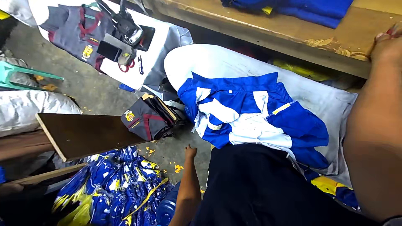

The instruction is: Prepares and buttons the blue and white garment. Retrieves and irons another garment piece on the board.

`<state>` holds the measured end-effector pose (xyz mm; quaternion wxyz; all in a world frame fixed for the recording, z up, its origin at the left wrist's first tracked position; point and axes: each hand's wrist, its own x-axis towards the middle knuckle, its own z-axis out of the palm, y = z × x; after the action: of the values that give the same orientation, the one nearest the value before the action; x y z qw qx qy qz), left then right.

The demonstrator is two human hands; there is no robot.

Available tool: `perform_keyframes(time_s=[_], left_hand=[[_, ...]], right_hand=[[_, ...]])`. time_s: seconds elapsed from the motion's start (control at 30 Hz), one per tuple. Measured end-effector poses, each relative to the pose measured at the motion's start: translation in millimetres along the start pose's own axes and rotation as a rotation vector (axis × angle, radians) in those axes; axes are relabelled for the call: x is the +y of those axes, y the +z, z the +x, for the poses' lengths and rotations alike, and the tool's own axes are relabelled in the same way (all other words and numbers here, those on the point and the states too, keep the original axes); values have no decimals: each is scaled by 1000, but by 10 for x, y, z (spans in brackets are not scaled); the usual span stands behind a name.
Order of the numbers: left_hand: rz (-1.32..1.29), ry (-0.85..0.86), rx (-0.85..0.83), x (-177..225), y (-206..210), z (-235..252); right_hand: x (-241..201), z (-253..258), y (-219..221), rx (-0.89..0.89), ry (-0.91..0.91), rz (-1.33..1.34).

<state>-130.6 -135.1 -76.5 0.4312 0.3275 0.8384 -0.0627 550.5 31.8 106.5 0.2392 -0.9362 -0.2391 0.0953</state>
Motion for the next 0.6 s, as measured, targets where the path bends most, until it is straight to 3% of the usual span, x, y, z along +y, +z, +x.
perform_keyframes(time_s=[0.13, 0.3, 0.43, 0.6], left_hand=[[-185, 196, 172, 448, -348, 26], [-386, 390, 289, 840, -379, -160], [-357, 583, 376, 1247, -507, -401], [-215, 879, 524, 1895, -708, -584]], right_hand=[[166, -55, -41, 43, -93, 217], [406, -689, 14, 274, -283, 455], [451, -1457, 413, -17, -482, 267], [270, -2047, 1066, -150, -856, 265]])
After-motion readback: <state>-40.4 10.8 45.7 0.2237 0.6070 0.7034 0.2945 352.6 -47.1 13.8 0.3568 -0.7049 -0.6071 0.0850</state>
